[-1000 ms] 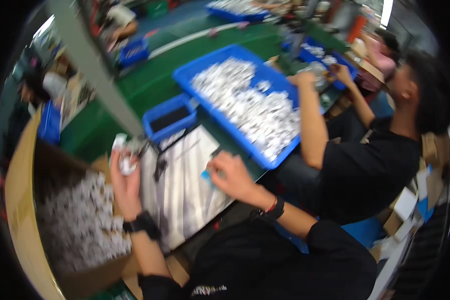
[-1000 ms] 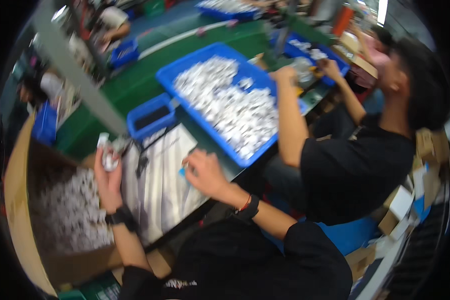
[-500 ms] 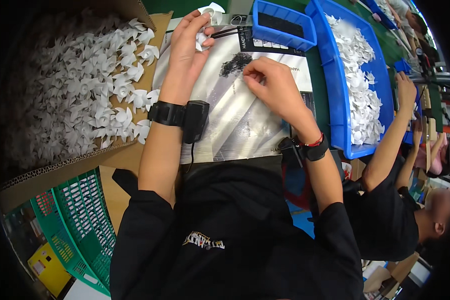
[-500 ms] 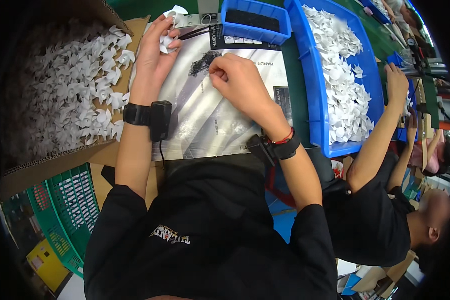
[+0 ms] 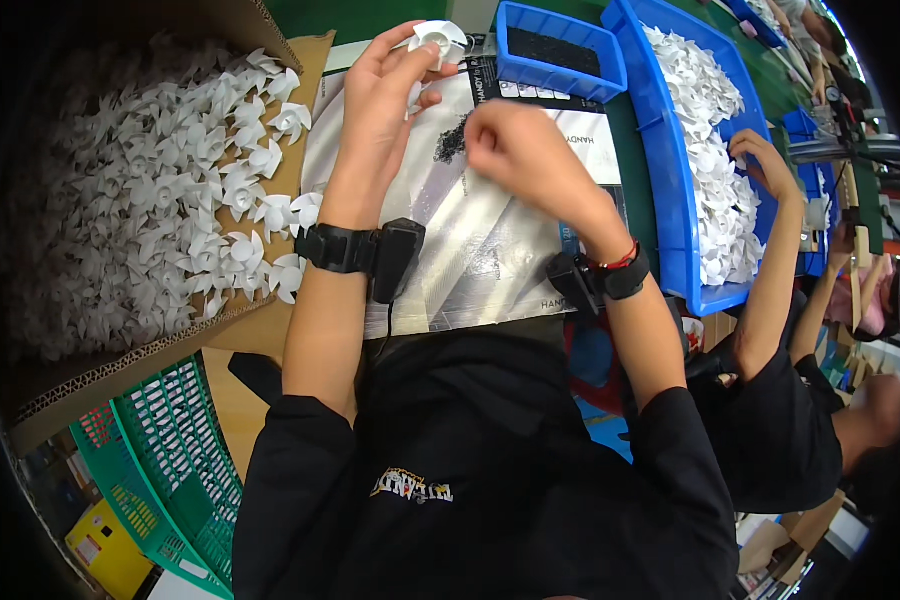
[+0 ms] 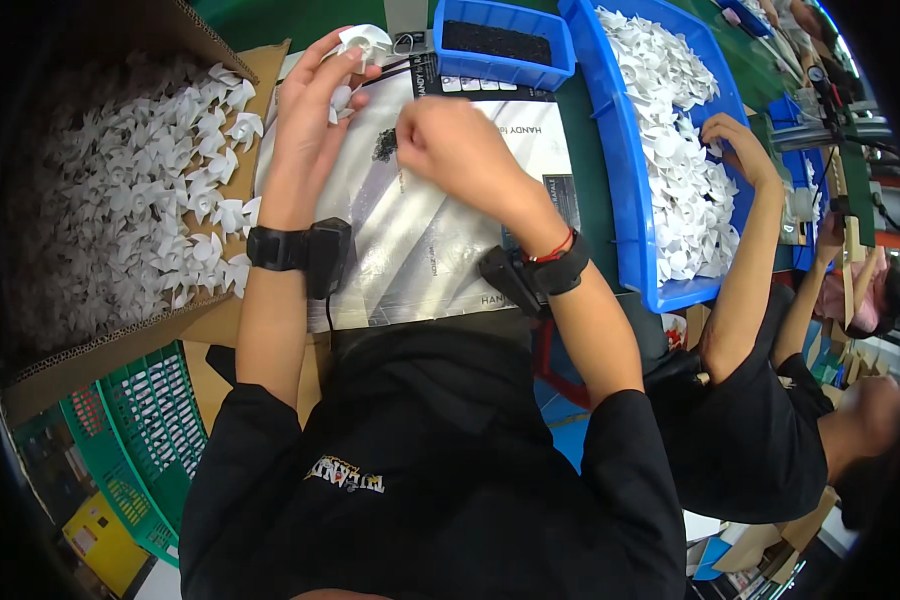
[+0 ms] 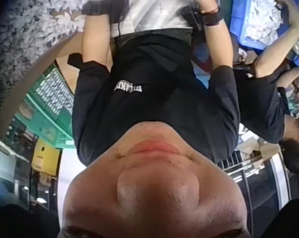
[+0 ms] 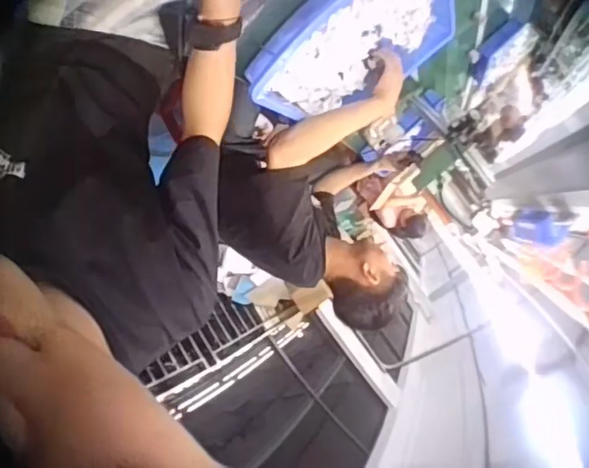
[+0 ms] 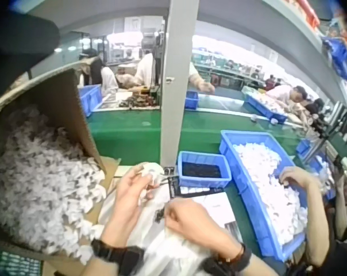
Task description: Sorting and inspecting small white plastic components on a production line.
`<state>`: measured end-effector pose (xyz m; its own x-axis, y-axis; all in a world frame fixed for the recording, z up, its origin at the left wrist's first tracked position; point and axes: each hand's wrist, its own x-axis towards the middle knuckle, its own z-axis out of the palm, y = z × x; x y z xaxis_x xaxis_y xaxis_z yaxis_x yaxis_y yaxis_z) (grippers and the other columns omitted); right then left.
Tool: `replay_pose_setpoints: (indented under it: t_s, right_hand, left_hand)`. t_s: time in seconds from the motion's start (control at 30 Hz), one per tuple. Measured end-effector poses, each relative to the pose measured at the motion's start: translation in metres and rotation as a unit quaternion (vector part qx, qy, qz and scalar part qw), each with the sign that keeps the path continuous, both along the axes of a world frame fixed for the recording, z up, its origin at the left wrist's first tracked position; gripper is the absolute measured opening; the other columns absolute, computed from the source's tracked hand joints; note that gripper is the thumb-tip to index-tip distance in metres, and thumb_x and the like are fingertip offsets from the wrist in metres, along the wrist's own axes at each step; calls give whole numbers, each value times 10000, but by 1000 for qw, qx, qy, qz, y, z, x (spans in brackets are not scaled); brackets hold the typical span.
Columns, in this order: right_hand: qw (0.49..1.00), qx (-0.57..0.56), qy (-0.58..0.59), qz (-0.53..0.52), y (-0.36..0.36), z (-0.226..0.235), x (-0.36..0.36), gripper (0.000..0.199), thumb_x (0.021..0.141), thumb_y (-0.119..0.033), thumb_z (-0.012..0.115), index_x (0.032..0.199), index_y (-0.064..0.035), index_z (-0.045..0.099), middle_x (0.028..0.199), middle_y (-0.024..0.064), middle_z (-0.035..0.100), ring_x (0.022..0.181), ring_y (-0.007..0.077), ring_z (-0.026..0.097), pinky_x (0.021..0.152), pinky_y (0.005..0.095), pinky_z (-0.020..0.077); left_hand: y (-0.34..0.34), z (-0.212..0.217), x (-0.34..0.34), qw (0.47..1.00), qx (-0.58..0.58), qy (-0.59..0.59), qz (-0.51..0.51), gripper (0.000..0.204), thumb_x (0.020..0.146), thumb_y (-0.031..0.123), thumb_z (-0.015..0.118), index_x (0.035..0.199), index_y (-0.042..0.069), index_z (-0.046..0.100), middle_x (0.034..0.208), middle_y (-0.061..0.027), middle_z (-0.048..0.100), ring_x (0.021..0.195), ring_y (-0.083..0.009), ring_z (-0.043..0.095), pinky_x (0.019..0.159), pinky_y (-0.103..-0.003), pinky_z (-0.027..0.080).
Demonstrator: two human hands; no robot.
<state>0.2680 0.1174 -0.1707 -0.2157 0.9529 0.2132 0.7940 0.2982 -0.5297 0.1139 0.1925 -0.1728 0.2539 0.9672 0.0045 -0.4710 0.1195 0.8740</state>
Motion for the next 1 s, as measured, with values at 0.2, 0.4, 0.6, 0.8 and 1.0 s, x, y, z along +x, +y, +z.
replay_pose_setpoints:
  t_s: [0.2,0.4,0.6,0.8,1.0]
  right_hand:
    - [873,7,484,-63,18,14,3,109,877,-70,612,933,22,630,740,5,581,687,64,566,577,228,489]
    - [882,46,461,-80,20,2,4,118,897,-85,613,956,17,620,747,2,561,638,54,553,547,198,482]
    - [875,56,473,-89,19,2,3,113,893,-82,619,955,13,621,756,-12,545,626,51,544,547,201,485]
    - [893,125,418,-111,20,-7,4,95,868,-62,627,924,15,630,753,-8,545,644,50,528,548,194,462]
    - [909,181,357,-115,23,-11,1,89,815,-38,643,878,25,643,757,15,571,650,63,509,557,210,433]
  left_hand:
    - [-12,6,13,997,55,55,-13,335,855,102,649,1150,-10,536,1015,-95,648,847,-134,650,577,-234,537]
    - [-24,15,16,996,50,41,-62,295,869,117,643,1124,5,546,1035,-89,647,867,-124,617,609,-256,557]
    - [-24,14,17,996,55,37,-59,274,861,110,653,1073,-23,543,1033,-116,639,836,-127,643,580,-251,583]
    - [-25,8,22,995,59,59,-55,255,866,108,651,1061,-17,543,1036,-122,638,855,-131,641,577,-247,578]
    - [-26,11,21,995,41,90,-27,232,870,80,644,1052,-20,542,1061,-131,632,871,-131,635,585,-236,569]
